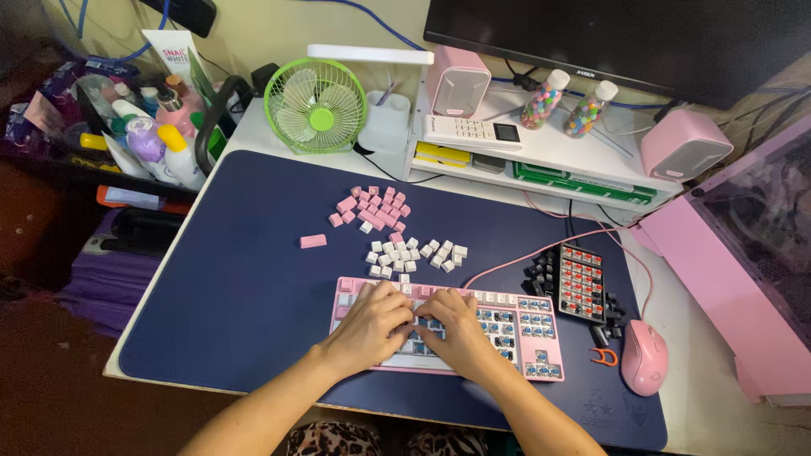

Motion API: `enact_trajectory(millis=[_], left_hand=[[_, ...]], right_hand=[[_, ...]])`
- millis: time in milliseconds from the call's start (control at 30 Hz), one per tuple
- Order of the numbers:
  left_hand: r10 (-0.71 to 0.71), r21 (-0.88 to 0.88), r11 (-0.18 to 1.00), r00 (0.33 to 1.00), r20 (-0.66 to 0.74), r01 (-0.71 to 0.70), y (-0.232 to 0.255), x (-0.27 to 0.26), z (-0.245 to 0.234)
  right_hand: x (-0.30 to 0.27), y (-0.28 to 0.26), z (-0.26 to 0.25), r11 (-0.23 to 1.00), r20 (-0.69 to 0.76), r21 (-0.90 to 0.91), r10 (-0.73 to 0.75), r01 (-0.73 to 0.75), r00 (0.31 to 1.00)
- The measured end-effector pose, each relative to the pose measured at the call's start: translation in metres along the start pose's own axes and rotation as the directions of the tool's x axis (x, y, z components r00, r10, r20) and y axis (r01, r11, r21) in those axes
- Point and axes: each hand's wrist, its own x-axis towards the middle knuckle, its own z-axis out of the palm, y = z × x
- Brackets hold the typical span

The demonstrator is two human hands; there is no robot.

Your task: The person places pink and white keycaps onto a pink mechanical keyboard. They pick up keycaps from a pile on the desk and press them into the keyboard switches one by one.

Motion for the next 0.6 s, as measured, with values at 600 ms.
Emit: enact_trajectory(millis=[600], left_hand=[[0.012,0.055,0.998,0.999,-0.036,-0.01,-0.0022,-0.0023,0.0024]], right_hand=[[0.0017,-0.0042,0.0005,0.998,-0.04,-0.053,-0.034,0.032,0.999]])
